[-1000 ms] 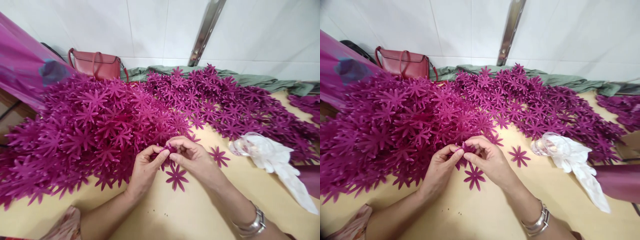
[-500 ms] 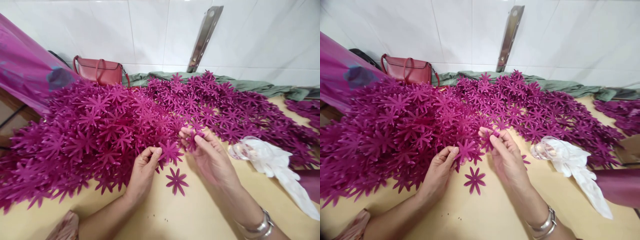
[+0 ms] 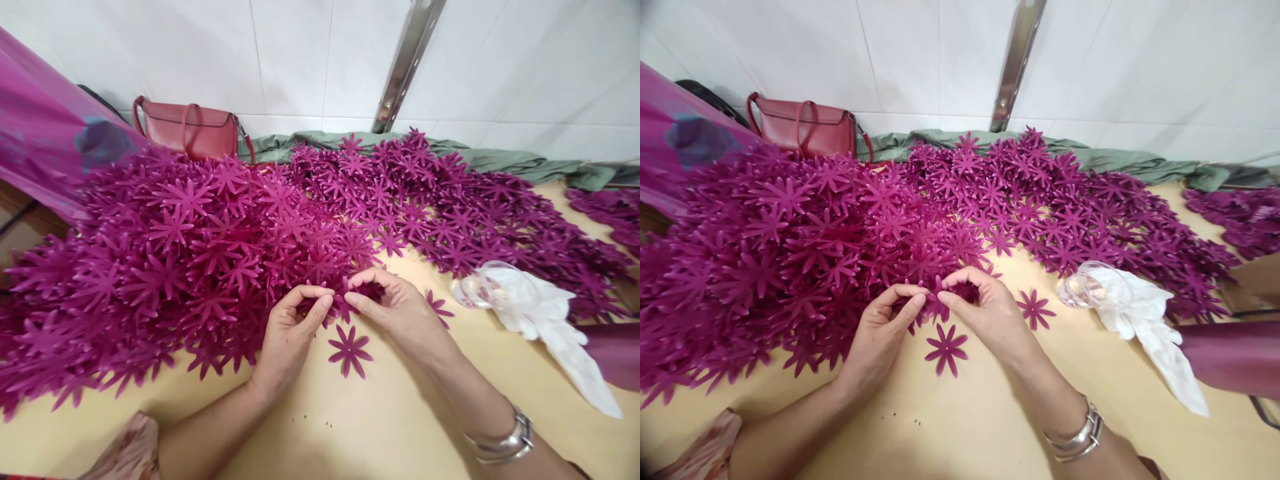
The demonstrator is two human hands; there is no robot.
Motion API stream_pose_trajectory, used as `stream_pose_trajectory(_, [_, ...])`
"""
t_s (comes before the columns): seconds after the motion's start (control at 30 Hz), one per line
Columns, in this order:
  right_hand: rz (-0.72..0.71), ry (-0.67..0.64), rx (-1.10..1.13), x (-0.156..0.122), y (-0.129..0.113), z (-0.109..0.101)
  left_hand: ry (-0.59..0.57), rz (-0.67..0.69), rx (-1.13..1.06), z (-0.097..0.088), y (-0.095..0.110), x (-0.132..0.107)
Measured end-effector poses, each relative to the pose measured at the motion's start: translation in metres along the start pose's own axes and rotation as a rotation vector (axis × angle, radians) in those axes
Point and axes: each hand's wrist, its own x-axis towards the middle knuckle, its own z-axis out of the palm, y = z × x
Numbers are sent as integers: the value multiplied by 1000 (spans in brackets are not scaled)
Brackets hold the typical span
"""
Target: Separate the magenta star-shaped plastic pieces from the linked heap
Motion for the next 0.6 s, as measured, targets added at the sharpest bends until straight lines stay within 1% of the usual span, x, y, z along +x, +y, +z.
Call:
stream_pose_trajectory(0.13, [5,-19,90,1,3,-4,12,0,4,0,-1,-1])
stream_pose_trajectory(0.23, [7,-16,59,1,0,-6,19,-2,13,-1,-2,-1])
stream_pose_trajectory(0.37, [27,-82,-2,0,-2,-6,-6,7,24,-2,-3,-1])
stream_pose_trajectory(0.43, [-20,-74,-50,1,-2,-7,-7,10,23,-2,-3,-2])
stream_pose_trajectory(0.5, [-72,-33,-79,2,-2,-7,-2,2,21,-1,-3,-2])
stream_pose_trajectory(0.6, [-84,-20,-68,2,-2,-7,6,-28,-11,0,0,-3])
